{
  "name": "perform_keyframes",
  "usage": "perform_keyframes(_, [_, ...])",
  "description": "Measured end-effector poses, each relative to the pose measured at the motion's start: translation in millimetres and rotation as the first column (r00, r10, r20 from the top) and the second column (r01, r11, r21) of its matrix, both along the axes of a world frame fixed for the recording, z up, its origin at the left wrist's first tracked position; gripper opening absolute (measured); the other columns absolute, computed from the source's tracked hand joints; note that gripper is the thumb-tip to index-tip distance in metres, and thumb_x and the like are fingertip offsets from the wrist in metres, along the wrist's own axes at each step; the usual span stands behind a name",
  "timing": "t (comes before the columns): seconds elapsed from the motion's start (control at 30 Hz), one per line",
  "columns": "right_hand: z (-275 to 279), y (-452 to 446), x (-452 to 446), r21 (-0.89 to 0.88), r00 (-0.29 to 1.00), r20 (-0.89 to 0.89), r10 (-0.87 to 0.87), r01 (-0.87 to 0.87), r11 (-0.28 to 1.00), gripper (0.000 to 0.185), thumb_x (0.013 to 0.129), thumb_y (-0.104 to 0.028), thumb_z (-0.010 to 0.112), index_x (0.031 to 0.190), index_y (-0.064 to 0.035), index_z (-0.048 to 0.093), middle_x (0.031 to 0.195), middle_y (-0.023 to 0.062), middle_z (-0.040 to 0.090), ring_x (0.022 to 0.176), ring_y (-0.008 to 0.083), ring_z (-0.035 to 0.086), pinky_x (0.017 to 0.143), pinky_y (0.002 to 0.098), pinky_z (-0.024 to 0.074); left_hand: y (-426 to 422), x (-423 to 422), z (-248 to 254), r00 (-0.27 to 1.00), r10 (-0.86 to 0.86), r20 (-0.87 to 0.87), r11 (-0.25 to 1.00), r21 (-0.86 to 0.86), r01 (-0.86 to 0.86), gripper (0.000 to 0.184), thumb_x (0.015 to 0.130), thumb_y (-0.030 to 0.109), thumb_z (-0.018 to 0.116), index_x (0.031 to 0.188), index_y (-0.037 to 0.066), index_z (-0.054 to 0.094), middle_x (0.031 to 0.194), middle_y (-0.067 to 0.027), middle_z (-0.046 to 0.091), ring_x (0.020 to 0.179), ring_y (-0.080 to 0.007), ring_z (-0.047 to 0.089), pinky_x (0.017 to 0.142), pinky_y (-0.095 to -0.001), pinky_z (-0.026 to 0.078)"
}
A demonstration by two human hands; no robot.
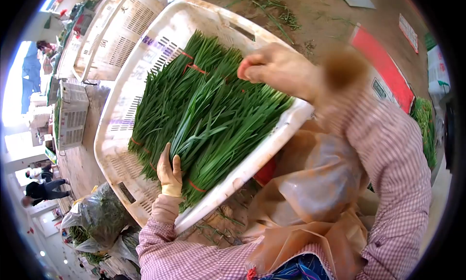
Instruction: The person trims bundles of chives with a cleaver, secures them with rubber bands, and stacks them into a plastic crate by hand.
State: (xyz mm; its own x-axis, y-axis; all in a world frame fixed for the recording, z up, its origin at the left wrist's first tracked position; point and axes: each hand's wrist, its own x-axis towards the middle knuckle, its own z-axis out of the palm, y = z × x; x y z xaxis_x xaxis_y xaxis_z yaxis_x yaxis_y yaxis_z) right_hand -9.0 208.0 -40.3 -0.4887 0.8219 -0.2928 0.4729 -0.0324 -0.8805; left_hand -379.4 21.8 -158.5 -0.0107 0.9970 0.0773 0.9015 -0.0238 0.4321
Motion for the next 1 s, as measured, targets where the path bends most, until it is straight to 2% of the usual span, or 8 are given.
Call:
perform_keyframes(0.1, [-55.3,54.2,-51.1,-0.372,0.971,0.218,-0.099,0.177,0.911,0.024,0.086,-0.012,0.063,0.109,-0.0069,0.067,0.090,0.0059,0.069,0.076,0.0139,0.064,0.066,0.0286,0.0522,-1.0,3.1,-3.4,0.997,0.064,0.038,0.997,0.049,-0.066,0.041,0.098,0.023,0.050,0.131,0.000,0.050,0.123,-0.0208,0.059,0.111,-0.0376,0.056,0.096,-0.0410,0.043])
perform_keyframes(0.2, [-88.8,72.7,-65.2,-0.513,0.981,0.193,0.030,0.075,0.855,0.031,0.087,-0.015,0.064,0.116,-0.0068,0.063,0.086,0.0048,0.069,0.068,0.0141,0.063,0.056,0.0290,0.0510,1.3,4.1,-0.4,0.998,0.062,0.027,0.998,0.031,-0.063,0.042,0.098,0.024,0.048,0.130,-0.003,0.051,0.124,-0.0202,0.058,0.111,-0.0371,0.056,0.096,-0.0414,0.043])
perform_keyframes(0.4, [-105.0,65.5,-68.5,-0.538,0.989,0.137,0.046,0.035,0.842,0.033,0.089,-0.031,0.066,0.112,-0.0072,0.064,0.075,0.0046,0.065,0.057,0.0133,0.055,0.050,0.0298,0.0454,2.6,6.5,2.0,0.996,0.071,0.051,0.997,-0.014,-0.070,0.048,0.099,0.030,0.044,0.129,-0.007,0.050,0.126,-0.0212,0.057,0.111,-0.0360,0.056,0.097,-0.0409,0.041])
perform_keyframes(0.53, [-109.1,65.2,-70.4,-0.428,0.971,0.150,0.188,-0.107,0.897,0.025,0.088,-0.032,0.065,0.098,-0.0089,0.068,0.073,0.0040,0.063,0.059,0.0125,0.055,0.056,0.0300,0.0458,5.2,7.5,4.2,0.995,0.051,0.083,0.999,-0.019,-0.049,0.050,0.100,0.031,0.043,0.130,-0.008,0.048,0.126,-0.0212,0.057,0.110,-0.0362,0.056,0.096,-0.0413,0.041])
perform_keyframes(0.67, [-123.9,56.9,-71.9,0.090,0.974,0.136,0.180,-0.193,0.977,0.023,0.079,-0.024,0.062,0.091,-0.0061,0.069,0.084,0.0156,0.067,0.079,0.0331,0.063,0.072,0.0395,0.0502,4.7,7.5,4.5,0.992,0.071,0.104,0.996,-0.065,-0.064,0.050,0.100,0.031,0.043,0.132,-0.008,0.046,0.128,-0.0223,0.055,0.113,-0.0357,0.055,0.098,-0.0413,0.041])
perform_keyframes(0.77, [-115.6,54.1,-89.4,0.025,0.801,0.532,0.276,-0.341,0.940,0.028,0.080,-0.017,0.066,0.105,-0.0047,0.068,0.097,0.0165,0.069,0.092,0.0304,0.066,0.083,0.0379,0.0522,2.8,7.0,0.5,0.981,0.116,0.155,0.992,-0.070,-0.107,0.051,0.101,0.032,0.041,0.131,-0.009,0.046,0.128,-0.0230,0.055,0.116,-0.0355,0.054,0.101,-0.0413,0.039])
perform_keyframes(0.87, [-128.7,53.9,-83.4,0.118,0.819,0.571,0.061,-0.155,0.981,0.027,0.082,-0.015,0.063,0.105,-0.0024,0.067,0.096,0.0181,0.069,0.090,0.0311,0.066,0.082,0.0388,0.0527,1.4,2.3,-5.9,0.970,0.158,0.182,0.986,-0.081,-0.146,0.069,0.100,0.051,0.037,0.134,-0.008,0.045,0.125,-0.0210,0.057,0.112,-0.0265,0.056,0.099,-0.0346,0.041])
perform_keyframes(1.0, [-119.2,66.9,-81.7,-0.072,0.959,0.264,0.101,-0.085,0.994,0.014,0.082,-0.012,0.061,0.085,0.0009,0.062,0.072,0.0106,0.063,0.066,0.0191,0.064,0.067,0.0331,0.0534,0.3,-2.1,-9.6,0.945,0.155,0.288,0.986,-0.101,-0.131,0.068,0.099,0.050,0.039,0.135,-0.008,0.043,0.124,-0.0196,0.057,0.113,-0.0245,0.054,0.100,-0.0332,0.040])
